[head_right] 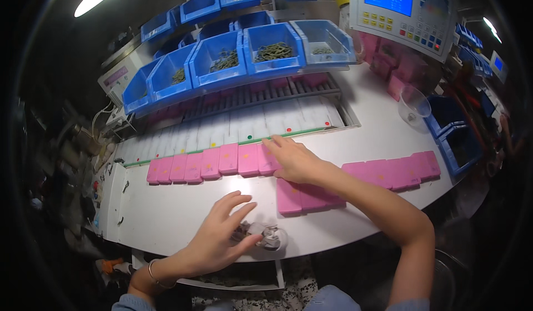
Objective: The person is casting small metal parts using a lost-wax process, placing wax models into rubber molds.
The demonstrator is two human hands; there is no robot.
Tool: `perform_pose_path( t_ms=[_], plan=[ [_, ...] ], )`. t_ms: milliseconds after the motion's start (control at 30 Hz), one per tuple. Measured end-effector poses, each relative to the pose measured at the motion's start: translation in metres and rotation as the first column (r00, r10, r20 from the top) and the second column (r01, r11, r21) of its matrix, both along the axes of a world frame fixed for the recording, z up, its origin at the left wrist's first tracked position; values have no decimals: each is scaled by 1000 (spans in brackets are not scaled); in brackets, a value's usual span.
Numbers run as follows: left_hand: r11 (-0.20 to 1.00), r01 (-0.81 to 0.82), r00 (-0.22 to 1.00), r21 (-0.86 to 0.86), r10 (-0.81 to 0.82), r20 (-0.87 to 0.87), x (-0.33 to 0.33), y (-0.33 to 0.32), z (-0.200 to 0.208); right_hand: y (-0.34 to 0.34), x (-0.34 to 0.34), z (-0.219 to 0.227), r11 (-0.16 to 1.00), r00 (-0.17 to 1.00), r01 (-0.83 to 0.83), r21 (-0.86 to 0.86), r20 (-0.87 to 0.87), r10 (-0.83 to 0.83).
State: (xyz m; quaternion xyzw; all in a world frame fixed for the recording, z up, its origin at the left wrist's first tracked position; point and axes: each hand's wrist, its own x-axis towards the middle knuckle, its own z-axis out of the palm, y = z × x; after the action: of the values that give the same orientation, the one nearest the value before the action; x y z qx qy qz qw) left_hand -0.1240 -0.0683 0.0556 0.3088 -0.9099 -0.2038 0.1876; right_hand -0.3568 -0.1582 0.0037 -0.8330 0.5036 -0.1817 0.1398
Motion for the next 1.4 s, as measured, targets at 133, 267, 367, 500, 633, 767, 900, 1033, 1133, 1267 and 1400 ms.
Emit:
perform_pose_path(
  t_ms=[133, 267, 367, 500, 633, 767, 900, 1033, 1133, 1267, 1400],
  plan=[
    [987, -134, 970, 93, 150, -191, 39, 0, 0, -5, 6, 20, 997, 998, -55, 49, 2, 55],
    [900, -106, 869, 422, 290, -401, 57, -9, -8, 39, 47, 70, 997, 999, -25, -66, 35, 27],
    [582, 157, 717, 798, 488, -498, 55, -2, 0, 80, 102, 87, 976, 977, -136, -170, 142, 161],
    [138, 350, 767, 926, 525, -368, 67, -3, -7, 108, 147, 77, 975, 969, -143, -173, 176, 173],
    [12, 467, 644, 884, 680, -349, 78, 5, -12, 116, 172, 53, 975, 929, -46, -217, 350, 122],
    [51, 480, 594, 876, 716, -367, 91, 13, -20, 118, 188, 43, 956, 922, 54, -290, 382, 64],
    [125, 482, 580, 867, 696, -423, 96, 15, -36, 115, 193, 29, 917, 932, 59, -394, 351, 91],
    [274, 395, 560, 877, 685, -466, 92, 22, -43, 121, 189, 20, 890, 952, 41, -453, 288, 103],
    [359, 367, 544, 858, 665, -511, 89, 28, -48, 126, 188, 12, 855, 949, 53, -516, 293, 118],
    [208, 408, 392, 889, 840, -376, 79, 29, -32, 130, 197, -2, 653, 948, 232, -721, 318, 14],
    [168, 483, 369, 859, 851, -374, 84, 24, -41, 135, 201, 4, 635, 965, 240, -734, 249, -77]
  ],
)
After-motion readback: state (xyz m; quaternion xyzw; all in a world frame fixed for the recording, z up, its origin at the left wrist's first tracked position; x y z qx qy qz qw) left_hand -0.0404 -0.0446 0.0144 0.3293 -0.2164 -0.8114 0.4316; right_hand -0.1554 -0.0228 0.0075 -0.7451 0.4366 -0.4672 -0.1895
